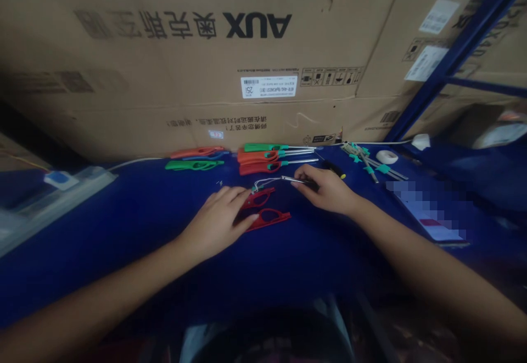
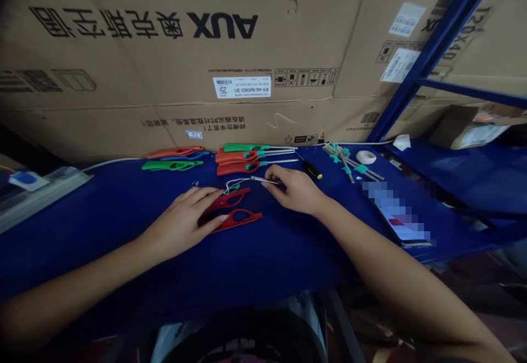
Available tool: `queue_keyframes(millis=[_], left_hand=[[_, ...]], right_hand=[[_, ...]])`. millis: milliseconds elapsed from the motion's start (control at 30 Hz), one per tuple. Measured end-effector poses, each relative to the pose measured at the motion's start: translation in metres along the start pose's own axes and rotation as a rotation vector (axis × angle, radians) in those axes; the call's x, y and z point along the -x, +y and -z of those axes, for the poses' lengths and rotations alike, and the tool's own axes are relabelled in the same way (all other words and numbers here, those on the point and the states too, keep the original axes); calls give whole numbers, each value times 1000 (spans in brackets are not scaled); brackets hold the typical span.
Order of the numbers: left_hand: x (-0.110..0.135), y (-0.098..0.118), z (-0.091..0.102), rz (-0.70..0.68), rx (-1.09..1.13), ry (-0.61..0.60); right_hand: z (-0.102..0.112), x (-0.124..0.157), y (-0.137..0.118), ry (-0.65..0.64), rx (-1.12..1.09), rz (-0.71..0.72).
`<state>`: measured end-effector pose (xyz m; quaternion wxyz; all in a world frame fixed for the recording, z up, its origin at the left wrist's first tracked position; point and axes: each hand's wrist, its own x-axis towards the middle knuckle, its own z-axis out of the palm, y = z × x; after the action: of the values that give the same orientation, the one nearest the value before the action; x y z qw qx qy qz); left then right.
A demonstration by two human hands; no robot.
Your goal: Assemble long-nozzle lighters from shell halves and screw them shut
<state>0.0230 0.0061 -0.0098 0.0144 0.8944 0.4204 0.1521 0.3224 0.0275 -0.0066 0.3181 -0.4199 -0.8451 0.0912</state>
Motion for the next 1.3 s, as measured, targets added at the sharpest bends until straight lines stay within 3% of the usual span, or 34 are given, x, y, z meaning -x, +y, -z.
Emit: queue_keyframes(millis=[367, 633, 733, 933, 1167, 1300], left_hand=[[6, -22, -7, -72, 91, -27], [8, -28, 5, -197, 56, -8], [8, -23, 11, -191, 118, 53], [7, -12, 8, -114, 452, 217], [9, -5, 8, -55, 565, 321], [10, -1, 13, -102, 547, 400]], right_hand=[[1, 0, 0, -88, -43, 37], [-1, 4, -6, -102, -75, 53], [-2, 5, -9, -91, -79, 64], [-3, 8, -17, -93, -83, 94], [-2, 8, -16, -98, -75, 105], [-2, 7, -15, -111, -65, 118]])
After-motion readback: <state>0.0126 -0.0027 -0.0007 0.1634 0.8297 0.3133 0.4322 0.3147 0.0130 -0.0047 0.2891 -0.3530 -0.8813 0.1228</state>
